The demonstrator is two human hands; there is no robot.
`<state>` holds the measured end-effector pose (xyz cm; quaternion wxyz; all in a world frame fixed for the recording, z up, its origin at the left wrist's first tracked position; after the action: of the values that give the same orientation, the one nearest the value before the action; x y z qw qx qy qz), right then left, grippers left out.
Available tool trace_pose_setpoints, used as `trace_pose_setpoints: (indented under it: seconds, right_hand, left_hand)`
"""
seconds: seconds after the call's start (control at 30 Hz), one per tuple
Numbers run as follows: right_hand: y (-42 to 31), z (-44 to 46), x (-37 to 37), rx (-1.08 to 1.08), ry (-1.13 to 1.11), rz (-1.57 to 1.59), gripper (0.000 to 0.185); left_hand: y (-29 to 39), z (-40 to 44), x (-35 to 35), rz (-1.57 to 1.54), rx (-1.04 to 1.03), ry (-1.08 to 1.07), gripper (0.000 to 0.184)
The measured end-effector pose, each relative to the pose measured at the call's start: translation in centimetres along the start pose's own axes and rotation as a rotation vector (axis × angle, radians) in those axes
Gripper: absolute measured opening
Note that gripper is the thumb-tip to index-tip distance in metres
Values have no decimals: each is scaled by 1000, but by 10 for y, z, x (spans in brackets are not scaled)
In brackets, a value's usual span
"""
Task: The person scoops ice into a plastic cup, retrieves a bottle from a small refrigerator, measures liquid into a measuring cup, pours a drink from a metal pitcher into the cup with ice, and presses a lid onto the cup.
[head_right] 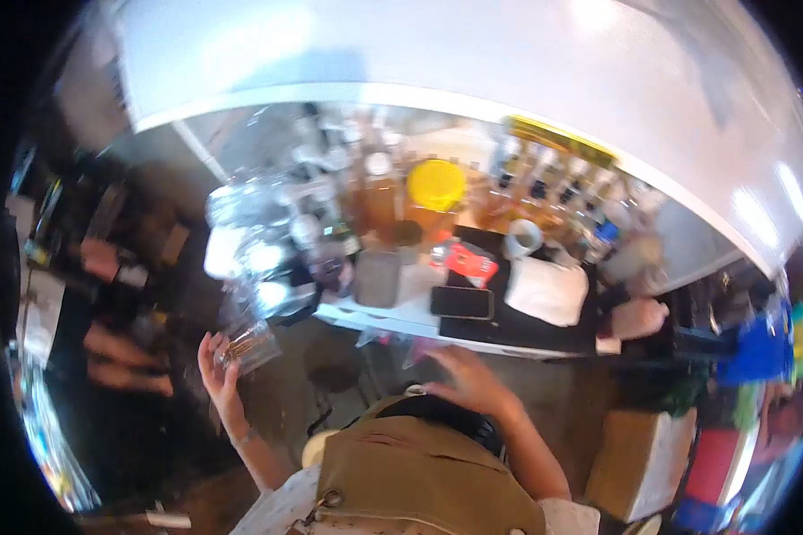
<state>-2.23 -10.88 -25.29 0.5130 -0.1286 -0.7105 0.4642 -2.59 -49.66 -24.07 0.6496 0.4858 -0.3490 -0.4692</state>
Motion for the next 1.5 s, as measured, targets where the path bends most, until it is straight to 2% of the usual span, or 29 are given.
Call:
trace_pose_setpoints:
  seconds: [0.03, 0.07, 0.1, 0.17, 0.23, 0.3, 0.33, 0.37, 0.4, 0.43, 0.5, 0.53, 0.63, 0.7, 0.77, 0.8, 0.87, 0.9, 0.97, 1.03, 1.07, 1.1, 1.2, 1.27, 1.33, 1.37, 1.43, 1.5]
  right_hand:
    - [-14, 6, 3, 18, -14, 21, 65]
    - [-17, 11, -3, 133, 36, 50, 83]
    - [-22, 11, -6, 105, 73, 45, 83]
    - [-26, 7, -8, 116, 121, 579, 100]
    - [-17, -6, 0, 123, 168, 584, 106]
    - [-10, -22, 8, 137, 201, 592, 112]
    - [-4, -35, 11, 48, 218, 636, 112]
    - [0, -46, 13, -44, 239, 682, 112]
    - [4, -54, 17, -61, 284, 561, 110]
    - [6, -60, 18, -74, 307, 561, 110]
    - [9, -68, 19, -122, 308, 328, 108]
    - [10, -71, 20, -131, 320, 332, 108]
    - [27, -79, 34, -181, 375, 167, 106]
    - [59, -91, 43, 38, 423, 149, 104]
    - [81, -111, 67, -64, 439, 376, 102]
    - [94, -123, 78, -75, 486, 346, 98]
    - [121, -151, 94, -111, 512, 294, 95]
    - [132, -160, 100, -136, 512, 257, 92]
    - [152, -179, 102, -157, 536, 253, 89]
    - [183, -208, 95, -272, 427, 180, 84]
    - [191, -224, 93, -346, 357, 341, 78]
    - [198, -241, 91, -382, 398, 342, 78]
    - [210, -284, 87, -510, 259, 353, 67]
    - [221, -317, 73, -615, 326, 295, 66]
    - [226, -351, 56, -709, 378, 233, 64]
    - [226, -368, 44, -783, 468, 304, 64]
    - [232, -397, 19, -868, 584, 378, 65]
    - [238, -436, -14, -982, 822, 615, 72]
  left_hand:
    - [2, 0, -18, -23, 5, -56, 70]
    - [5, -3, -42, -230, 56, -174, 70]
    - [6, -6, -67, -434, 113, -287, 70]
    - [1, -16, -120, -570, 255, -573, 73]
    - [-6, -22, -172, -540, 362, -964, 78]
    - [-17, -35, -210, -518, 428, -1137, 79]
    - [-20, -37, -222, -520, 426, -1161, 79]
    - [-22, -38, -234, -327, 285, -1283, 81]
    - [-24, -41, -246, -136, 136, -1393, 82]
    - [-25, -43, -257, -144, 136, -1418, 82]
    - [-24, -51, -276, 213, -258, -1510, 78]
    - [-29, -58, -284, 233, -375, -1476, 77]
    - [-29, -63, -315, 210, -315, -1472, 73]
    - [-44, -71, -333, 268, -271, -1244, 69]
    - [-56, -83, -354, 202, -343, -1137, 75]
    - [-76, -94, -362, 172, -363, -1166, 75]
    - [-133, -113, -378, -121, 135, -1036, 82]
    - [-145, -122, -391, -106, 138, -1025, 82]
    - [-166, -138, -412, 177, 38, -1024, 84]
    - [-191, -152, -441, 205, 30, -1082, 85]
    - [-208, -156, -449, 252, -96, -1018, 85]
    - [-210, -159, -461, 216, -38, -982, 84]
    - [-197, -167, -497, 79, 220, -857, 83]
    - [-202, -170, -506, 132, 224, -889, 82]
    - [-229, -163, -499, 188, 1, -831, 81]
    - [-231, -162, -497, 178, -15, -859, 81]
    - [-206, -166, -486, 317, -26, -885, 79]
    - [-159, -173, -481, 285, -93, -971, 79]
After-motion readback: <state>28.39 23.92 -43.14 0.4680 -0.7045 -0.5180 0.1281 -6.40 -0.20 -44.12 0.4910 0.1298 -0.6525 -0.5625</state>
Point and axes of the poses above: each hand's wrist, its own z-axis towards the middle knuckle, its own x-axis out of the back of the hand, y = z × x, the point moved 2 cm from there along z, towards the middle knuckle, and after that the axes turned 5 degrees about -y, right-handed, at the moved point
